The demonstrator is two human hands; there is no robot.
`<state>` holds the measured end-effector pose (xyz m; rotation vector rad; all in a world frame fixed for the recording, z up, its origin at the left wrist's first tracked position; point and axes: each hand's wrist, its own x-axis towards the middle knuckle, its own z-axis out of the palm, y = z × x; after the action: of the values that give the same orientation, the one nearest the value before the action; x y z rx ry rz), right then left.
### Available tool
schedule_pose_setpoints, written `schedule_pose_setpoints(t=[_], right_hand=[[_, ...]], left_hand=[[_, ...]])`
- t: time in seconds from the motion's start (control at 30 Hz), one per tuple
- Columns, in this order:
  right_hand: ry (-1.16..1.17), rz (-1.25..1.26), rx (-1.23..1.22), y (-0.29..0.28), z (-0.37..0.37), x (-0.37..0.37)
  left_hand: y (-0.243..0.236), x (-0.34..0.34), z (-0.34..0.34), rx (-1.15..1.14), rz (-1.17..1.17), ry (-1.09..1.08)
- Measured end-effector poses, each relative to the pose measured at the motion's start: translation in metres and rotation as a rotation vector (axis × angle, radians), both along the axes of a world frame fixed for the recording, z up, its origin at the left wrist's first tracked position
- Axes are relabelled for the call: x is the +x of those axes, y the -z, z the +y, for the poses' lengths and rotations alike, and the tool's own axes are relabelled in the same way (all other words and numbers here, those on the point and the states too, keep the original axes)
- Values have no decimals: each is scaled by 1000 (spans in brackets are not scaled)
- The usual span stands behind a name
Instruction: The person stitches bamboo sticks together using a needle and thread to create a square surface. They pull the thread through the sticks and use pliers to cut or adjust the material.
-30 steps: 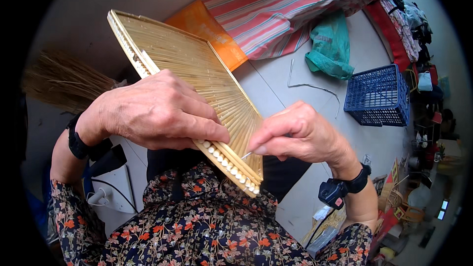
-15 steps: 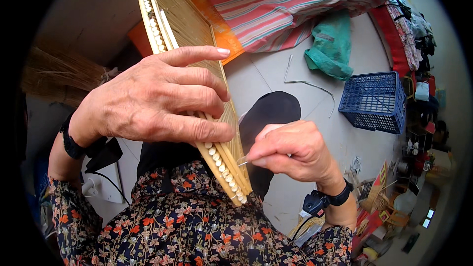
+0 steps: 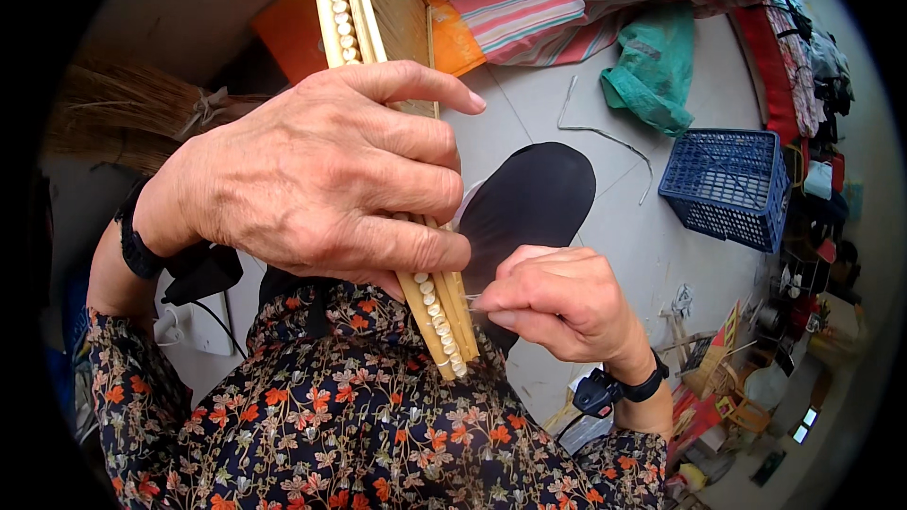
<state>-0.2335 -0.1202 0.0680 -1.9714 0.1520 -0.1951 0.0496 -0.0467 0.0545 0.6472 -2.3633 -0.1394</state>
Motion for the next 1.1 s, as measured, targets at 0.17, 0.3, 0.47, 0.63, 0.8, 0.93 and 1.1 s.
schedule_pose_setpoints(t=[0.17, 0.3, 0.47, 0.63, 0.8, 0.93, 1.1], right_hand=[[55, -6, -98, -12, 6, 8], [13, 40, -139, -19, 8, 13], [-18, 89, -192, -24, 7, 15], [-38, 138, -161, -24, 13, 18], [48, 224, -178, -25, 25, 6], [190, 269, -153, -23, 36, -5], [231, 291, -72, -18, 36, -12]], left_hand=[[2, 6, 3, -32, 29, -28], [4, 6, 5, -31, 41, -20], [6, 4, 4, -8, 42, -5], [4, 1, 7, 41, 5, 23], [1, -1, 6, 107, -32, 48], [6, -6, 9, 70, 2, 24], [9, -10, 7, 41, 1, 4]])
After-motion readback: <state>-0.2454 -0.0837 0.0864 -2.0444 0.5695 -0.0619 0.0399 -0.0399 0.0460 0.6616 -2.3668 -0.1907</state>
